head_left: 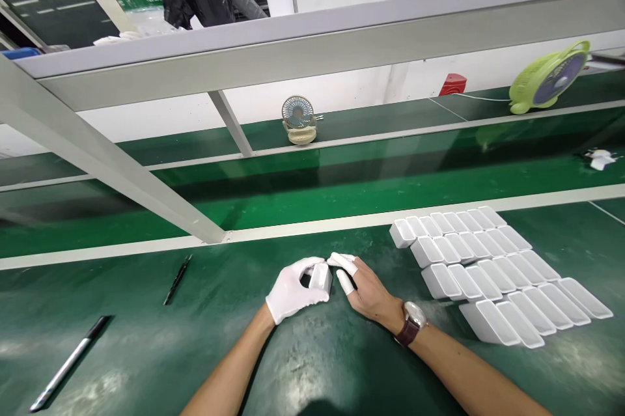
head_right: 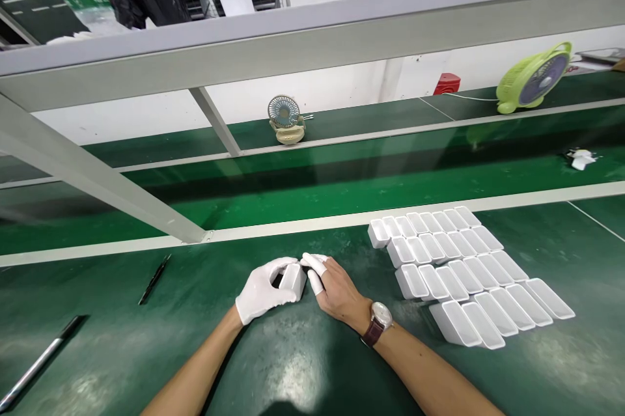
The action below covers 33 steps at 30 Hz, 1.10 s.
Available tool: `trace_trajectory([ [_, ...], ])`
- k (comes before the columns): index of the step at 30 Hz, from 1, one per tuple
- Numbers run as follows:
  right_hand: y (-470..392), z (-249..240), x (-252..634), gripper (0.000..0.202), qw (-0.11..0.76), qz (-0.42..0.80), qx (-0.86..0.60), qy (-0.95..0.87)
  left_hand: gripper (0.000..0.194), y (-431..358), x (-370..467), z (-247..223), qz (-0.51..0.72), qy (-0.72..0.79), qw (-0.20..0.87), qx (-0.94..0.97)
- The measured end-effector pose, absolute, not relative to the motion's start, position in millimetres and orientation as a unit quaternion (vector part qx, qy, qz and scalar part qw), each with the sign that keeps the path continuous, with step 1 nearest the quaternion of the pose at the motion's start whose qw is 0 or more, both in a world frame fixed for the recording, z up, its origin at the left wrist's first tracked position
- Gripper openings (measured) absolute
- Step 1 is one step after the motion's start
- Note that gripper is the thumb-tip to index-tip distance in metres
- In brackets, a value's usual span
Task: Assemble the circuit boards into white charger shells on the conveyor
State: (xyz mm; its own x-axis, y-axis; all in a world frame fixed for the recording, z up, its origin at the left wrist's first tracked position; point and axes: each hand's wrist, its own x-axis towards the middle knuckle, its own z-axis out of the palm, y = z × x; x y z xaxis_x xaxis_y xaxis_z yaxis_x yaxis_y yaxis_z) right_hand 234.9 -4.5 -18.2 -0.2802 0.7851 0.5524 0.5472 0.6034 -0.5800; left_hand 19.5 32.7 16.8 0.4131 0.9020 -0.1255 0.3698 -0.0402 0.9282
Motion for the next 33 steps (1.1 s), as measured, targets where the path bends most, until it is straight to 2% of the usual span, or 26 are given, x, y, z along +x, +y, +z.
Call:
trace_trajectory([
  [5, -1.3, -33.0, 234.9, 0.059, 0.424, 0.136, -0.426, -0.788, 0.052, 27.8, 29.6, 20.6, 0.3, 0.53, 0.34, 0.717],
  [8, -0.5, -37.3, 235.4, 0.059, 0.414, 0.131, -0.403, -0.806, 0.05, 26.9, 30.6, 16.5, 0.31, 0.535, 0.304, 0.724],
  [23, 2.2, -34.9, 230.2, 0.04, 0.404, 0.078, -0.34, -0.845, 0.055, 46.6, 18.0, 7.9, 0.333, 0.596, 0.348, 0.643],
  [33, -2.2, -40.4, 231.6, 0.053, 0.355, 0.085, -0.333, -0.869, 0.058, 41.2, 23.8, 6.1, 0.377, 0.592, 0.312, 0.64],
])
